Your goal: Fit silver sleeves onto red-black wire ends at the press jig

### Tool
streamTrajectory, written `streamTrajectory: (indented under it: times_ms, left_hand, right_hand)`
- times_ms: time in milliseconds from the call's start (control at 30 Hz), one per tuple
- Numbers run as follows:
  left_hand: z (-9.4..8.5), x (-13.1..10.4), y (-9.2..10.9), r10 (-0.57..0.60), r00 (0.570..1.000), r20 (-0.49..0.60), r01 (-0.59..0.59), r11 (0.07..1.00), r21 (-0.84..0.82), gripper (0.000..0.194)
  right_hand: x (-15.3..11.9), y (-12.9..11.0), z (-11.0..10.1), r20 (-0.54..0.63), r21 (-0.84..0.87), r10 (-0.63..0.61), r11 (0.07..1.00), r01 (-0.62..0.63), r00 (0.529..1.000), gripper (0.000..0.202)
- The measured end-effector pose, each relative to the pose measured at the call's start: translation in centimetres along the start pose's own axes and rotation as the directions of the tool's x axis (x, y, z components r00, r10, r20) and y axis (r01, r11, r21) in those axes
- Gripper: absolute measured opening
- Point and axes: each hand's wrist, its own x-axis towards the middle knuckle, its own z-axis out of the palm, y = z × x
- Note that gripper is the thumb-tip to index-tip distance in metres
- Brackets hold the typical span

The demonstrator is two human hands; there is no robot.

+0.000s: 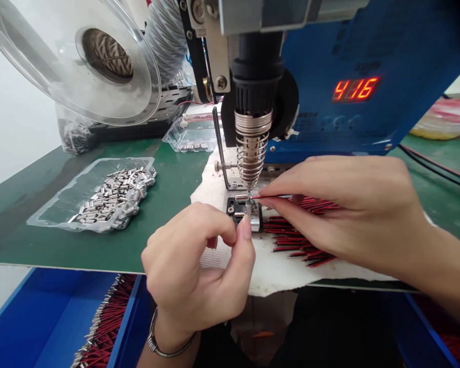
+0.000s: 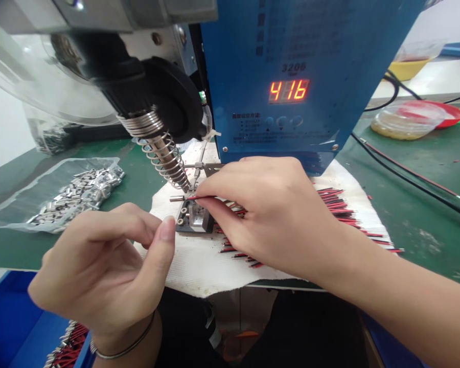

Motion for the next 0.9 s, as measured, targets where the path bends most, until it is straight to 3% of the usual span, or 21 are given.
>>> streamTrajectory:
  times_ms: [633, 800, 900]
  left_hand:
    - [0.04, 0.01, 0.07, -0.029, 1.0, 0.005, 0.029, 0.999, -0.031, 0.03]
    - [0.66, 0.3, -0.02, 0.031, 0.996, -0.088, -0.041, 0.992, -0.116, 0.027]
    - [0.77, 0.1, -0.19, 0.01, 0.995, -0.102, -0.023, 0.992, -0.126, 0.027]
  right_hand:
    - [0.2, -0.77, -0.15, -0.073, 0.062, -0.031, 0.997, 0.036, 0.997, 0.015]
    - [0.17, -0.74, -0.27, -0.055, 0.031, -0.056, 0.998, 0.057, 0.997, 0.021]
    - [0.2, -0.8, -0.39, -0.039, 0.019, -0.041, 0.999, 0.042, 0.998, 0.021]
